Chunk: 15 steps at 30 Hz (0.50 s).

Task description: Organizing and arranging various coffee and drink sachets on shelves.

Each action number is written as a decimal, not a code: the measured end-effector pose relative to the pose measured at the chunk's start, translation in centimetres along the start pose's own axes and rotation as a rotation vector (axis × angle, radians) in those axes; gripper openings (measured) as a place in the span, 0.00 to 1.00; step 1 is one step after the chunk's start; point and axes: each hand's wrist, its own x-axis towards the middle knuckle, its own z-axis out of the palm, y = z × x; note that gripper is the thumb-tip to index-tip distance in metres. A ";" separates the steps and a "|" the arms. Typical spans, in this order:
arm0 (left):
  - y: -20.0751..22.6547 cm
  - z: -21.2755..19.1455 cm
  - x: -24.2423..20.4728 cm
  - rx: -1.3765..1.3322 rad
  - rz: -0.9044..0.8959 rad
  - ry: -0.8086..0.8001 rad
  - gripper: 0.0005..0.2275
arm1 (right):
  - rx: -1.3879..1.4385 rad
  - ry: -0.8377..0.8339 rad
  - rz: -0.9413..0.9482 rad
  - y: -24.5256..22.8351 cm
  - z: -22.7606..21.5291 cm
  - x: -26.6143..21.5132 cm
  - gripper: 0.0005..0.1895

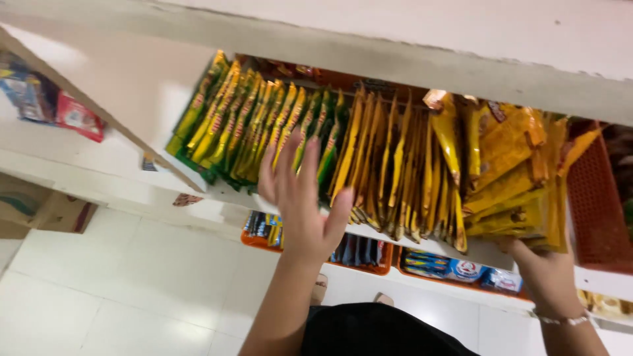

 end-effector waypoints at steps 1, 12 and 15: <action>0.6 1.0 1.5 -0.013 0.002 -0.004 0.29 | -0.005 0.012 0.003 -0.2 0.1 -0.1 0.25; 3.1 17.5 15.2 -0.406 -0.355 -0.973 0.17 | 0.078 -0.009 -0.015 -1.3 -0.9 0.2 0.32; 5.6 18.5 14.9 -0.171 -0.255 -1.201 0.15 | 0.136 -0.060 0.005 2.9 -3.2 1.6 0.28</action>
